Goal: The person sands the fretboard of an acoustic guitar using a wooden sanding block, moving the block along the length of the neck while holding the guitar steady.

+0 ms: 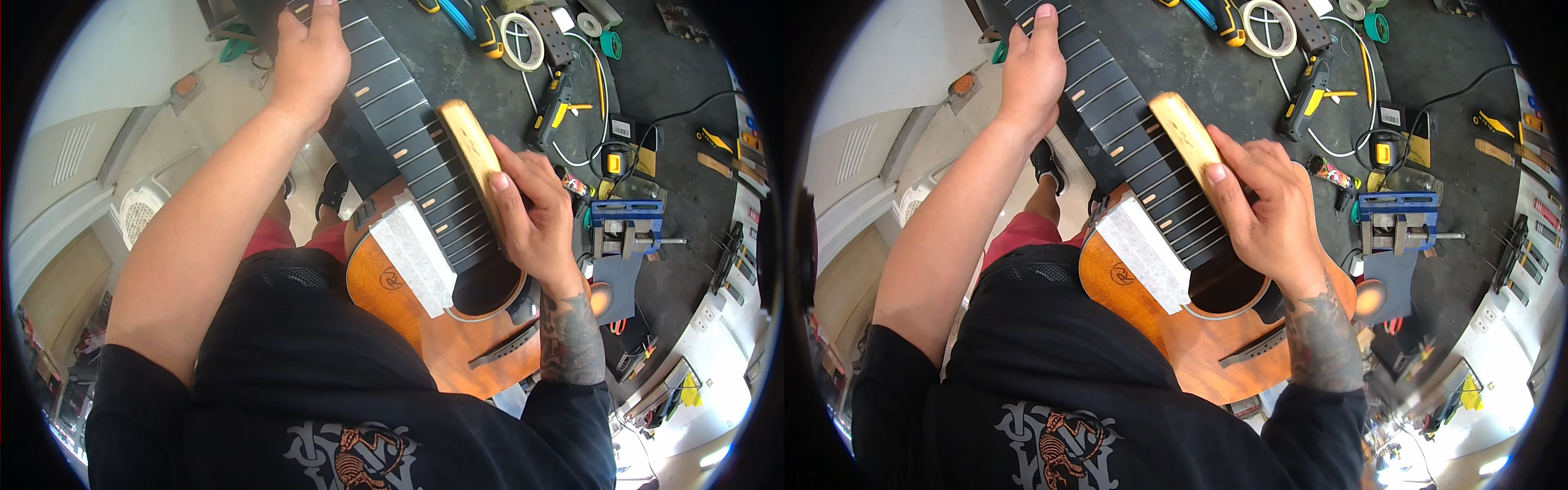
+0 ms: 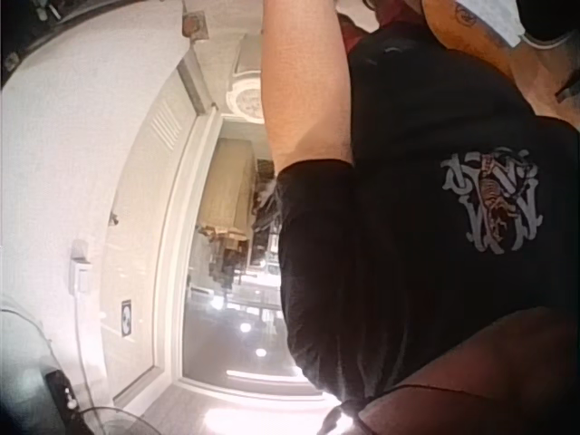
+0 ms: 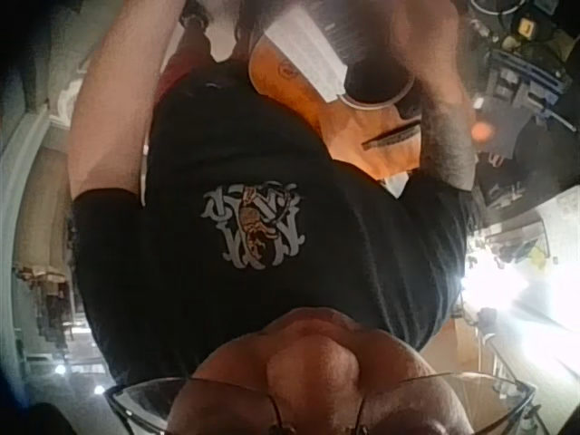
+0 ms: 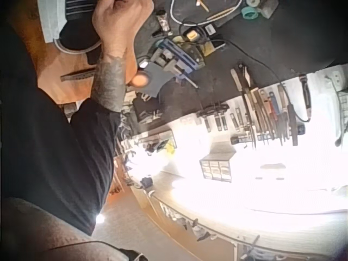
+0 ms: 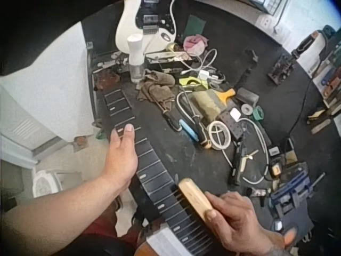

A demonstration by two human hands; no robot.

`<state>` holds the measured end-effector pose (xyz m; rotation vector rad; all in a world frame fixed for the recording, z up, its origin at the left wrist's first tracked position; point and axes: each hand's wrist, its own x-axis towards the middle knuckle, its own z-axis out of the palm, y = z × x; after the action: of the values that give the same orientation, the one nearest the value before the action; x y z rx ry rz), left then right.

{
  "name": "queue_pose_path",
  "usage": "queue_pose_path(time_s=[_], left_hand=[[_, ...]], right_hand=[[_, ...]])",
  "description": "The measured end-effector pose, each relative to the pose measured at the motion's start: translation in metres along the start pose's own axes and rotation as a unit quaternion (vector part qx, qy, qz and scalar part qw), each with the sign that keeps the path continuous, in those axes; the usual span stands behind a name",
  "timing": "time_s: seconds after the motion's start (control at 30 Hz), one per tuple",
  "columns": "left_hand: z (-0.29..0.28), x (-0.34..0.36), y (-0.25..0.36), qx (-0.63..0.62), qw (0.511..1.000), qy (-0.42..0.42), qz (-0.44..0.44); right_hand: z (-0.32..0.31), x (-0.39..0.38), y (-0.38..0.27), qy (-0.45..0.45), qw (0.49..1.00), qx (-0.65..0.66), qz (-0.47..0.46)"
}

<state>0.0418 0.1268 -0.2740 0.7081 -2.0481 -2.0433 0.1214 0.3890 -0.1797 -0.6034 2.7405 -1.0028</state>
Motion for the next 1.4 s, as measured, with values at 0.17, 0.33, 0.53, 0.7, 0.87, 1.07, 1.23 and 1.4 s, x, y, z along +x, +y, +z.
queue_pose_path(time_s=[0.17,0.33,0.53,0.7,0.87,1.07,1.23,1.4], left_hand=[[-0.005,0.002,-0.01,-0.037,0.999,0.003,-0.001],[-0.001,-0.001,-0.006,-0.063,0.998,-0.004,0.016],[-0.001,-0.001,-0.003,-0.041,0.999,-0.008,0.004],[-0.002,-0.003,0.001,-0.036,0.999,0.003,0.031],[-0.002,-0.005,0.001,-0.04,0.999,-0.021,0.009],[-0.004,-0.002,0.002,-0.006,1.0,0.01,0.029],[0.001,-0.008,0.01,-0.019,1.0,0.009,-0.003],[-0.009,0.005,-0.006,-0.021,0.999,0.008,-0.046]], right_hand=[[0.021,0.048,-0.006,0.028,0.999,0.017,-0.004],[0.044,0.112,-0.011,0.032,0.999,0.027,0.001],[0.056,0.188,-0.042,0.033,0.99,0.133,0.025],[0.048,0.188,-0.032,0.049,0.995,0.088,-0.019],[0.029,0.11,-0.003,0.057,0.995,0.075,-0.036],[-0.002,0.023,-0.005,0.008,0.997,0.034,0.062],[-0.017,-0.024,0.004,0.002,1.0,0.012,0.026],[-0.015,-0.031,0.004,0.007,1.0,0.008,0.008]])
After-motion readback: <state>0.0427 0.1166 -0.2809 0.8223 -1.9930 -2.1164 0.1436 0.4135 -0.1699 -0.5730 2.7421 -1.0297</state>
